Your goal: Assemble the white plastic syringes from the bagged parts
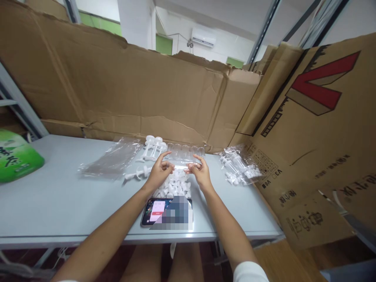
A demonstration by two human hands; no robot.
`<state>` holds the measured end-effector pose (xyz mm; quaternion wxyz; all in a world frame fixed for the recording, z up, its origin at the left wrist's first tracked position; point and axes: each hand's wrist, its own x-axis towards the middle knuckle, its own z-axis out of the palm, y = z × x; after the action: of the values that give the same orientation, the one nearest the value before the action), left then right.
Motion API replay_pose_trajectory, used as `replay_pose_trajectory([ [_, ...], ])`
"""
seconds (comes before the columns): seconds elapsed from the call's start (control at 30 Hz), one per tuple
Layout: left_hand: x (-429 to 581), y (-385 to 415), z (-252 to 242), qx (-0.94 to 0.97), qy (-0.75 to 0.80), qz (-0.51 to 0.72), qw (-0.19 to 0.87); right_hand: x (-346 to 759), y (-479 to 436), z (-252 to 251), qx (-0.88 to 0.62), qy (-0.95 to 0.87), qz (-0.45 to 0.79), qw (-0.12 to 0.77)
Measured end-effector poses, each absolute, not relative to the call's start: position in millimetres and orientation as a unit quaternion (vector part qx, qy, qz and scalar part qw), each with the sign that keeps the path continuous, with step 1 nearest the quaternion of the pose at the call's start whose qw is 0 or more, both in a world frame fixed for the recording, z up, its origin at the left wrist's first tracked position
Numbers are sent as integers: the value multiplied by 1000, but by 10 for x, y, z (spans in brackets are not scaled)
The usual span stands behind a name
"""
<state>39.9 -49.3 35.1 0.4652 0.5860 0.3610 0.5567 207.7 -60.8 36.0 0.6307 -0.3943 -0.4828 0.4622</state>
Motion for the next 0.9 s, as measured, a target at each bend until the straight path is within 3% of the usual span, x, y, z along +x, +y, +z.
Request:
replay_pose_trajectory([
  [0.47,375,-478,410,573,358,585,449,2121,-642,465,-357,-476,520,613],
  [0.9,208,-429,396,672,383,486,407,2145,-657,470,-373,-483,538,581],
])
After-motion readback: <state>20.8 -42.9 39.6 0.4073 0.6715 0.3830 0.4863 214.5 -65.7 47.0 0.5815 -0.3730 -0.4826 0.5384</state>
